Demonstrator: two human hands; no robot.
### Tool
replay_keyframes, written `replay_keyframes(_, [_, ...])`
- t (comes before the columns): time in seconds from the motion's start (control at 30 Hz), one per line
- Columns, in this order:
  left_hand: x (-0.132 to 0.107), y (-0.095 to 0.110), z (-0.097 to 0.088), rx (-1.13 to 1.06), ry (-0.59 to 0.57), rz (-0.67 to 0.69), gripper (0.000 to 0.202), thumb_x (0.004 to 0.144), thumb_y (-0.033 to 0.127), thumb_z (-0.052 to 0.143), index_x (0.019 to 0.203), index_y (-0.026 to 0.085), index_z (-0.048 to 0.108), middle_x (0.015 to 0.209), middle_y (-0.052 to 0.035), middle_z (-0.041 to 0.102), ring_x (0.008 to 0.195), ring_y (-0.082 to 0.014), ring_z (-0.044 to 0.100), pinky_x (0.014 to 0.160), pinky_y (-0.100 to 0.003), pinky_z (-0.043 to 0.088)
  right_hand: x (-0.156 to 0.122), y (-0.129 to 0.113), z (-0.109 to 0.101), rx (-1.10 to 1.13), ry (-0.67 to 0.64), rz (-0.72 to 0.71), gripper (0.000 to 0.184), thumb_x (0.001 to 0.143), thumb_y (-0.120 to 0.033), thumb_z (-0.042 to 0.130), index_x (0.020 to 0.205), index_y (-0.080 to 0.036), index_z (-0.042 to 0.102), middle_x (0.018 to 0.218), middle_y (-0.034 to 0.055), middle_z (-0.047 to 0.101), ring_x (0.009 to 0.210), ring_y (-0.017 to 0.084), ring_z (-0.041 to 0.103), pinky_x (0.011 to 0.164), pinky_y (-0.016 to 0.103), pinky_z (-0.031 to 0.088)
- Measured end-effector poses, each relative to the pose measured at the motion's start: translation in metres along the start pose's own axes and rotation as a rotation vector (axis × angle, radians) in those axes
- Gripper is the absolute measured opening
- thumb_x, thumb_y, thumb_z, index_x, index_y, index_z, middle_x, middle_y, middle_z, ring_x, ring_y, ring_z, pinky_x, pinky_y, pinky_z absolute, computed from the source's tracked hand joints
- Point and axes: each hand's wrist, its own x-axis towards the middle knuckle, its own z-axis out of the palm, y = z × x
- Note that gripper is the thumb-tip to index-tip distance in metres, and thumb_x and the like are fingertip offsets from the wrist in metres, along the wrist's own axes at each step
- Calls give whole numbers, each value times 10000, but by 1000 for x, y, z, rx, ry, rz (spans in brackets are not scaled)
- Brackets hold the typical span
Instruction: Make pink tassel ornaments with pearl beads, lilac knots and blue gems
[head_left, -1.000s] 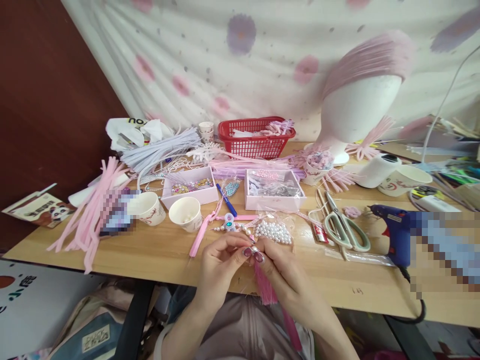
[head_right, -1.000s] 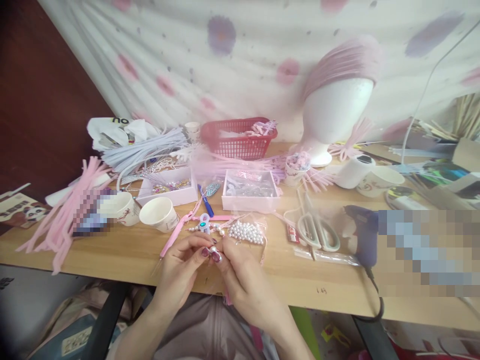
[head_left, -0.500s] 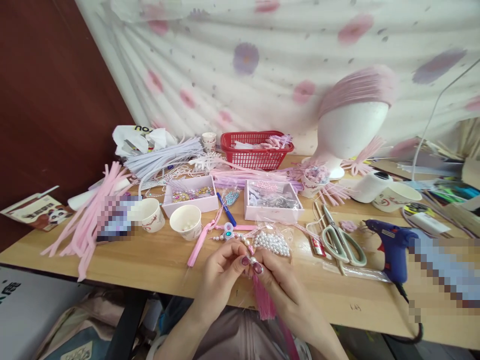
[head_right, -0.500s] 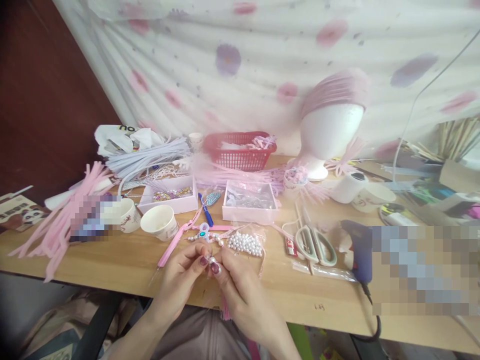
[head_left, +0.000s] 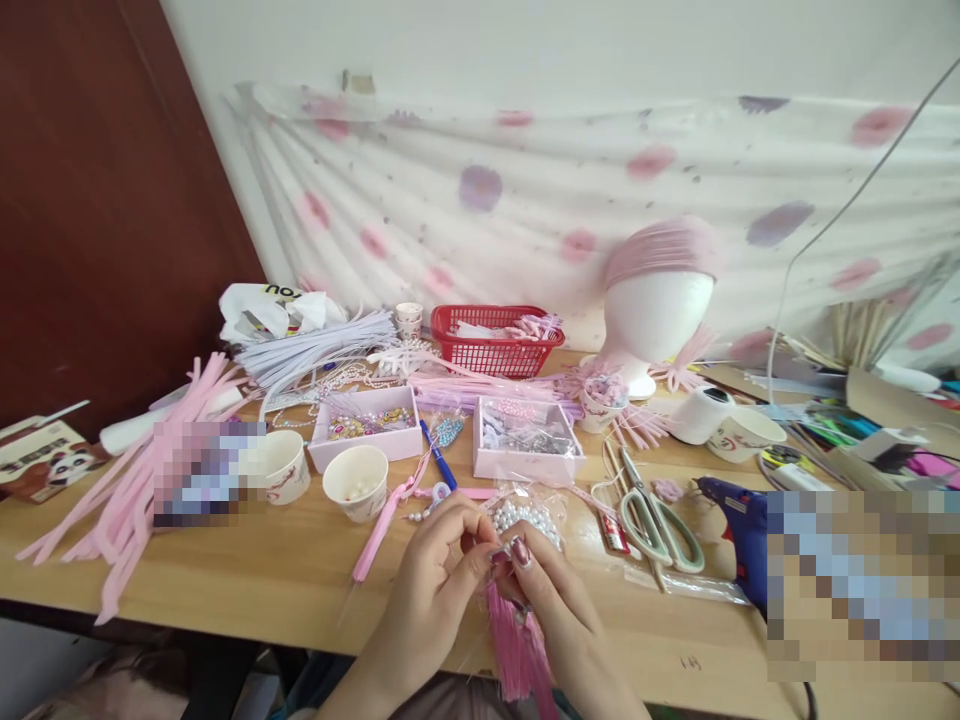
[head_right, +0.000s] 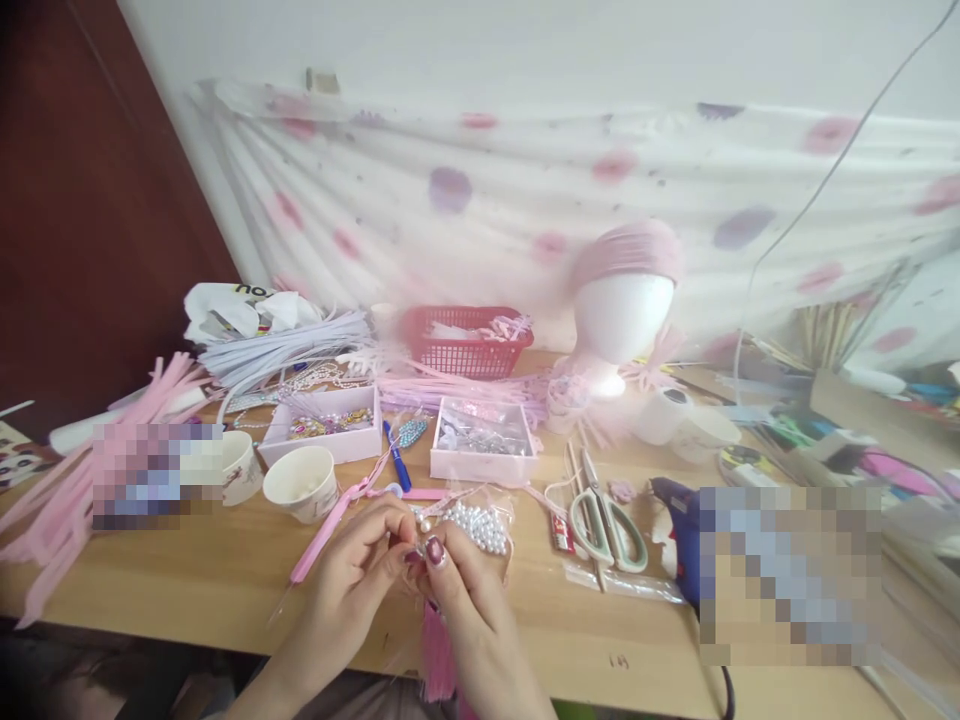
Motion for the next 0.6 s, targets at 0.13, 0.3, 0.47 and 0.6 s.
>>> replay_keyframes(0.13, [3,3,2,14,26,1,264,971,331,558,743,198,558,770,-8,549,759,-162,526,718,-250,414,4,7,0,189,92,57,504,862,-650,634,689,-206,471,639,-45,350,582,116,315,537,249,287])
replay_keyframes(0.3, [4,6,6,-253,119,-212,317,928,487,598,821,192,548,793,-19,641,550,-104,511,545,-232,432,9,11,0,382,38,133,530,780,-642,718,614,-192,494,519,-74,308,479,81,225,475,254,172])
replay_keyframes(0.47, [12,9,11,-545,202,-353,424,812,560,728,826,184,531,604,35,602,447,-75,490,434,-181,403,10,16,2,488,46,163,480,746,-564,760,583,-185,513,511,-72,335,458,70,213,458,243,180])
replay_keyframes(0.6, [17,14,8,-738,285,-401,436,672,436,888,818,154,589,578,57,586,485,-50,518,486,-140,448,6,17,1,393,33,210,426,744,-499,742,555,-178,534,509,-53,387,463,79,279,473,242,222])
